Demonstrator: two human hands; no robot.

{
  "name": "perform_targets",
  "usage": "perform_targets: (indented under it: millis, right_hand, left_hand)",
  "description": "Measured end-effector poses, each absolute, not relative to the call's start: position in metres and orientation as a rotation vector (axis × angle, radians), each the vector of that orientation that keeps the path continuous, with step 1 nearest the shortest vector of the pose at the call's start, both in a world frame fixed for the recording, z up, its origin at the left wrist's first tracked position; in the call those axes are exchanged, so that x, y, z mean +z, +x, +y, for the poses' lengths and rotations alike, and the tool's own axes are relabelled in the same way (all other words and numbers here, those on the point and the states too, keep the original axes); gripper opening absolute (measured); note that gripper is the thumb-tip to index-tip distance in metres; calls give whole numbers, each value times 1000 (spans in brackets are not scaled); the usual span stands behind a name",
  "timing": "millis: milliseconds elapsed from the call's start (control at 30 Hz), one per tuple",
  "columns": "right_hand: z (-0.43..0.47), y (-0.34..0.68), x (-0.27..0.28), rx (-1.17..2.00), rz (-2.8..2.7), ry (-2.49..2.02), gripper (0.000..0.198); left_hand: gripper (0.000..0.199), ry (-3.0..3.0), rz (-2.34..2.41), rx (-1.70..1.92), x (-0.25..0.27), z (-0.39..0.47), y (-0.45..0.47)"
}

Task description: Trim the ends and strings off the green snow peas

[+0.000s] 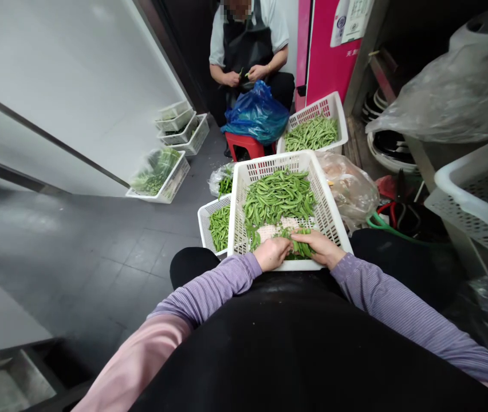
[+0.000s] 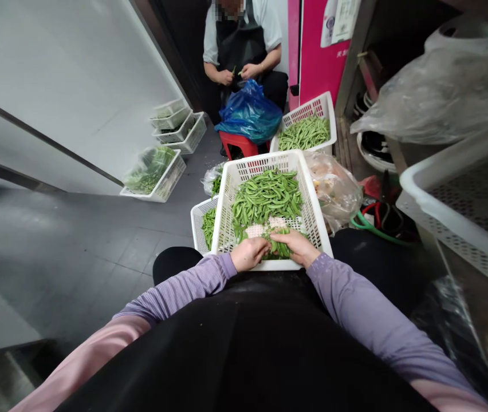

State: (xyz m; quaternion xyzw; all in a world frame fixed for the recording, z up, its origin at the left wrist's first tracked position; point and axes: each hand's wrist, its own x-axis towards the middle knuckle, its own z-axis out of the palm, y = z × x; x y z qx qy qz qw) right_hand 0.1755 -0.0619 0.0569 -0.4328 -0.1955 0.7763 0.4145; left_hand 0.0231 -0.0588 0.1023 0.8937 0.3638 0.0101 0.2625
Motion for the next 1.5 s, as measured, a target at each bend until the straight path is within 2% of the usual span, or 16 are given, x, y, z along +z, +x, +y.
perform_targets:
  millis: [67, 200, 267, 433, 567, 700, 800, 933, 1000, 1100, 1167, 1233, 1333, 1500]
  right_hand:
    - [-63, 177, 59, 2022, -600, -1033, 36]
    - [-63, 183, 64, 2021, -662, -1055, 39]
    - [-62, 184, 65, 1999, -670, -1072, 38]
    - [-58, 182, 61, 1960, -745, -1135, 41]
    - [-55, 182, 55, 1911, -950, -1190, 38]
    - [-50, 186, 59, 1543, -1463, -1432, 27]
    - [-47, 187, 70, 1258, -1683, -1517, 16]
    - [-41, 191, 83, 977, -1366, -1495, 13]
    - [-35, 197, 86, 909, -973, -1420, 16]
    - [-25, 211, 88, 1026, -341, -1216, 14]
    - [-20, 220, 90, 1191, -141, -1147, 11]
    - [-18, 223, 91, 1339, -147, -1133, 10]
    - [-18, 221, 91, 1488, -251, -1100, 20]
    - [-17, 212, 83, 1522, -266, -1117, 25]
  left_hand:
    - [24, 2450, 983, 20, 102, -55, 22]
    - [24, 2300, 1439, 83, 97, -33, 9]
    - [24, 2297, 1513, 86, 95, -25, 3]
    - [40, 2579, 1240, 46, 103, -32, 9]
    - [30, 2671, 1001, -362, 113, -32, 23]
    - [16, 2511, 953, -630, 123, -12, 33]
    - [10, 2201, 981, -493, 128, 6, 39]
    - [28, 1703, 1041, -72, 113, 21, 43]
    - [33, 1693, 1186, -55, 96, 24, 36]
    - [32, 1913, 1436, -254, 68, 26, 12]
    - [49, 2119, 1483, -346, 55, 24, -5]
    - [53, 2280, 1355, -463, 47, 22, -13]
    - [30, 2297, 1222, -646, 37, 19, -3]
    - [36, 2193, 1424, -637, 5, 23, 35]
